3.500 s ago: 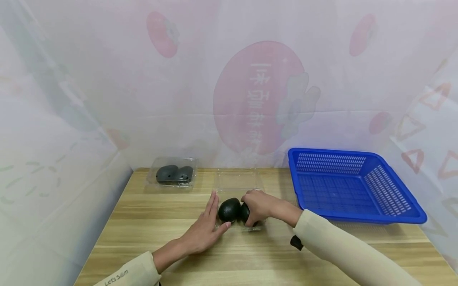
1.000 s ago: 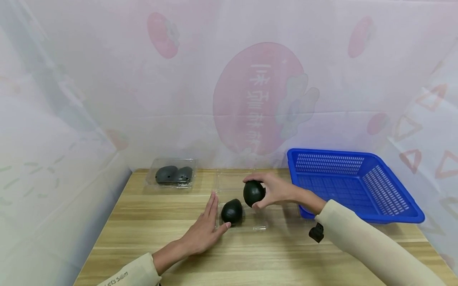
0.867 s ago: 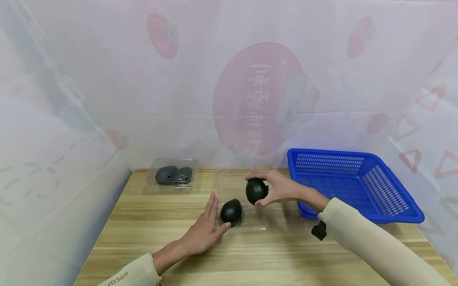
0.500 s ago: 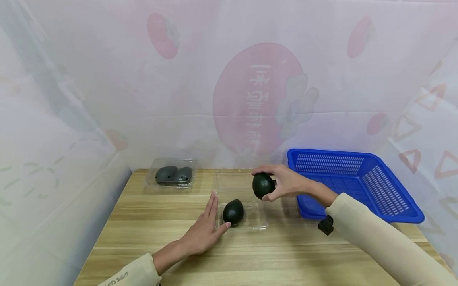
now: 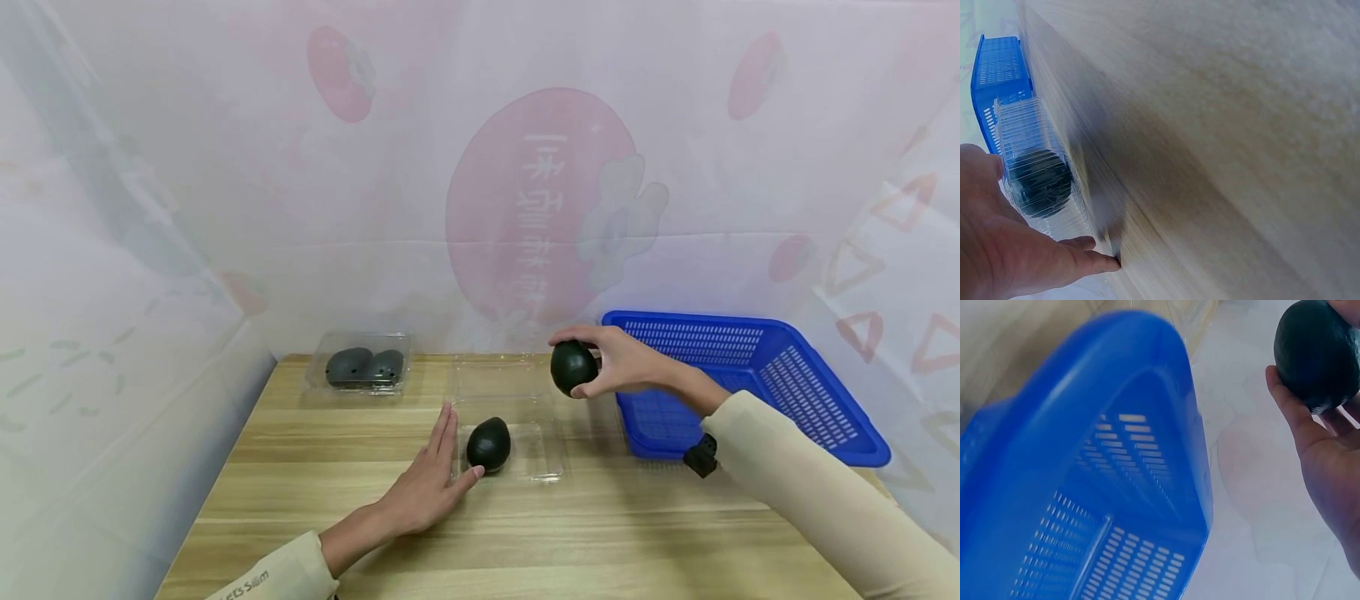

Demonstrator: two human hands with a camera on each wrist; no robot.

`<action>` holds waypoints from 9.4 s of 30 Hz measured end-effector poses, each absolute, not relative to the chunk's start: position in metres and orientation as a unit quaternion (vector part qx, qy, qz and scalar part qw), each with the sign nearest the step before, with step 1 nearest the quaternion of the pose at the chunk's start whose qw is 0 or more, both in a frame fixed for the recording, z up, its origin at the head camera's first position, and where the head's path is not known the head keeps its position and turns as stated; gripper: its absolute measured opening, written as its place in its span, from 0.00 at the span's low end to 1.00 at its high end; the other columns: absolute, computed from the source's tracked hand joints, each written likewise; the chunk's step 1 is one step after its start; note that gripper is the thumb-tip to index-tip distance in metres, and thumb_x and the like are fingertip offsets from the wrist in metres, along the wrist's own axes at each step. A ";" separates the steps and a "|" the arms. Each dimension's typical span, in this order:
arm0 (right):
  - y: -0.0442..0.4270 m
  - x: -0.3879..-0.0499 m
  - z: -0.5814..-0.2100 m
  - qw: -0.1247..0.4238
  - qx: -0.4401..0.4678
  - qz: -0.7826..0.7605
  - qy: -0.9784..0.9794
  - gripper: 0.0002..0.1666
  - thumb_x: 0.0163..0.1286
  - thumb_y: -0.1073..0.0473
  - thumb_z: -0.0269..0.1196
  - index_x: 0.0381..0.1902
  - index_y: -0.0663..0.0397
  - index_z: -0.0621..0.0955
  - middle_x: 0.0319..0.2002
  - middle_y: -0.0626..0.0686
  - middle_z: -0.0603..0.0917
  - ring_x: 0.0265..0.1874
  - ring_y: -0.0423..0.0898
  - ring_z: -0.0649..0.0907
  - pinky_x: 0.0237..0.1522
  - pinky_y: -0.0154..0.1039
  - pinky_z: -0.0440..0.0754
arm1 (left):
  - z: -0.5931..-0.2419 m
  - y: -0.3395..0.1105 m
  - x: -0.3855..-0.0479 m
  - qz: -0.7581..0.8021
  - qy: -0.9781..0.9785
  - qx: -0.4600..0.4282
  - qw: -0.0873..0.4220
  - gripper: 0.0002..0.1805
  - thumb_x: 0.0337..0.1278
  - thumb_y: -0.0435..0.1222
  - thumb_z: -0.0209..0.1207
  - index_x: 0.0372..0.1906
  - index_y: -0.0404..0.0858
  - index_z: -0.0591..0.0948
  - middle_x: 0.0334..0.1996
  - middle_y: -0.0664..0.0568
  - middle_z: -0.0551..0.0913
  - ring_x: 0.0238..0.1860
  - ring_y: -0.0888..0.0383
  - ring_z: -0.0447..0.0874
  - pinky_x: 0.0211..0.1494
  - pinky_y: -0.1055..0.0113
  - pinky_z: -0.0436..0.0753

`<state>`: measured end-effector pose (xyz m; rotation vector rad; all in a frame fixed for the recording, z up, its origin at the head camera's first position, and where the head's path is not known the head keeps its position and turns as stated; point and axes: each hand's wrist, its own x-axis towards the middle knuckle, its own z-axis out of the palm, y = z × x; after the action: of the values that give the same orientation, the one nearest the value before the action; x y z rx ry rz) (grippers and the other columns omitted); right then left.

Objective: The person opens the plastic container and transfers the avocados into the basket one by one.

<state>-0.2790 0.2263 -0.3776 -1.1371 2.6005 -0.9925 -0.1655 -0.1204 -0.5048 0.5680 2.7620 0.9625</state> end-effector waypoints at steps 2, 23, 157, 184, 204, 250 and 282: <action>0.231 -0.281 -0.376 0.065 -0.372 -0.327 0.866 0.44 0.57 0.53 0.79 0.72 0.53 0.78 0.67 0.60 0.81 0.60 0.56 0.83 0.53 0.53 0.86 | -0.505 -0.120 -0.165 0.322 0.924 0.190 0.080 0.53 0.80 0.59 0.51 0.86 0.38 0.34 0.86 0.52 0.23 0.85 0.39 0.42 0.79 0.33 0.58; 0.274 -0.299 -0.366 0.051 -0.293 -0.323 0.898 0.44 0.61 0.54 0.78 0.75 0.50 0.75 0.71 0.62 0.75 0.59 0.60 0.82 0.49 0.50 0.87 | -0.504 -0.121 -0.164 0.323 0.924 0.188 0.074 0.53 0.80 0.57 0.52 0.86 0.35 0.35 0.87 0.46 0.27 0.84 0.36 0.44 0.80 0.32 0.57; 0.335 -0.342 -0.421 0.218 -0.223 -0.104 0.944 0.52 0.54 0.52 0.84 0.68 0.77 0.75 0.67 0.76 0.77 0.69 0.75 0.73 0.70 0.68 0.71 | -0.505 -0.122 -0.161 0.320 0.927 0.182 0.077 0.53 0.80 0.61 0.49 0.86 0.39 0.33 0.86 0.51 0.24 0.84 0.37 0.46 0.80 0.33 0.56; 0.340 -0.336 -0.393 0.093 -0.221 -0.146 0.960 0.46 0.66 0.44 0.76 0.68 0.72 0.77 0.64 0.73 0.80 0.61 0.71 0.82 0.61 0.68 0.79 | -0.504 -0.122 -0.162 0.319 0.925 0.190 0.077 0.55 0.79 0.60 0.52 0.86 0.38 0.33 0.87 0.45 0.27 0.84 0.37 0.46 0.79 0.33 0.59; 0.325 -0.324 -0.374 0.026 -0.232 -0.146 0.961 0.43 0.70 0.46 0.74 0.69 0.72 0.76 0.64 0.73 0.80 0.62 0.71 0.80 0.63 0.69 0.77 | -0.503 -0.120 -0.163 0.325 0.924 0.188 0.077 0.56 0.77 0.59 0.56 0.86 0.35 0.36 0.86 0.49 0.24 0.84 0.38 0.45 0.80 0.33 0.57; 0.239 -0.275 -0.378 -0.020 -0.322 -0.172 0.931 0.46 0.69 0.44 0.74 0.75 0.65 0.73 0.70 0.67 0.78 0.69 0.68 0.77 0.68 0.67 0.75 | -0.504 -0.120 -0.166 0.319 0.925 0.194 0.073 0.59 0.74 0.59 0.59 0.86 0.35 0.36 0.86 0.47 0.26 0.83 0.36 0.50 0.79 0.33 0.59; 0.191 -0.250 -0.393 0.015 -0.365 -0.201 0.909 0.46 0.68 0.41 0.74 0.74 0.62 0.75 0.69 0.65 0.79 0.66 0.64 0.80 0.63 0.62 0.81 | -0.504 -0.122 -0.166 0.326 0.921 0.205 0.068 0.60 0.72 0.59 0.62 0.86 0.35 0.37 0.86 0.45 0.27 0.82 0.34 0.54 0.76 0.29 0.61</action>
<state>-0.2500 0.1908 -0.3929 -1.1373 2.8281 -0.6253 -0.1665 -0.1220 -0.5045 0.6182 2.7737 0.9809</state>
